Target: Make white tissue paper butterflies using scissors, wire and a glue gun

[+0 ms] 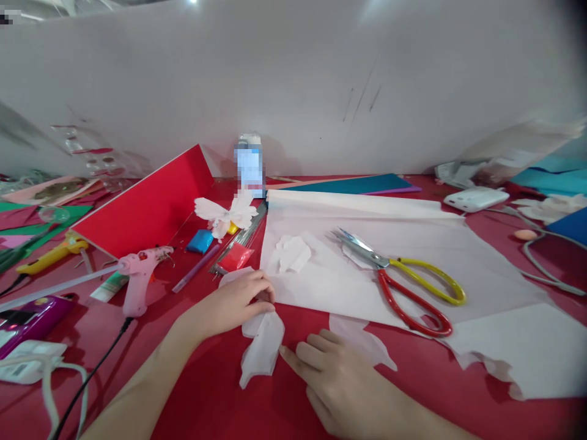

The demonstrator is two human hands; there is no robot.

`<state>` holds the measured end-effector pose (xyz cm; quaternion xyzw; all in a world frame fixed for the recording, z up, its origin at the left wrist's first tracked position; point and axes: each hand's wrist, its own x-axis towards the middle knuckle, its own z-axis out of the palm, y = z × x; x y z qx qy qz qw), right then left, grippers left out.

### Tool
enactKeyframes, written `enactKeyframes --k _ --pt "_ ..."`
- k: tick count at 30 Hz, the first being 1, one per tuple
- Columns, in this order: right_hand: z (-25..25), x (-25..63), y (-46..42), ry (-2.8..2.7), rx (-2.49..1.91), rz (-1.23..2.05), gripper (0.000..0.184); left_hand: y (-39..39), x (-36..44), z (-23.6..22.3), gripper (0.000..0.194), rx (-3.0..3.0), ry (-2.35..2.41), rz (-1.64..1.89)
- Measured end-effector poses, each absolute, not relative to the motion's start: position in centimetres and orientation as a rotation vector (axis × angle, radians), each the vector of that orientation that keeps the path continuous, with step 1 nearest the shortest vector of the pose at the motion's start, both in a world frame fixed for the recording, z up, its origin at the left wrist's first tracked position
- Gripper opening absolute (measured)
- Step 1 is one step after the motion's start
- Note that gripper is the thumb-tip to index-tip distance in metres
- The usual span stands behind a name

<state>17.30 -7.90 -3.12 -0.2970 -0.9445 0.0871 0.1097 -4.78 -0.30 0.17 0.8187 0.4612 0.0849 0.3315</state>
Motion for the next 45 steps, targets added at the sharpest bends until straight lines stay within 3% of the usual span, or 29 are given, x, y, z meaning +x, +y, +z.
enactKeyframes --k 8,11,20,39,45 --pt "-3.2 17.4 -7.9 -2.79 -0.873 0.286 0.042 -2.9 -5.1 2.3 0.013 2.29 1.22 0.315" --pt "-3.3 17.4 -7.9 -2.776 -0.861 0.307 0.038 -5.7 -5.1 1.1 0.022 2.565 1.142 0.33" --pt "-3.2 17.5 -7.9 -2.774 -0.843 0.269 0.046 -11.6 -4.7 -2.7 0.037 3.015 1.342 0.912" --pt "-2.9 17.3 -7.9 -2.781 -0.865 0.255 0.033 -10.8 -2.9 -3.5 0.023 3.122 1.455 1.053" --pt "-3.2 17.4 -7.8 -2.776 -0.849 0.253 0.033 -10.6 -2.6 -3.3 0.034 3.157 1.427 1.052"
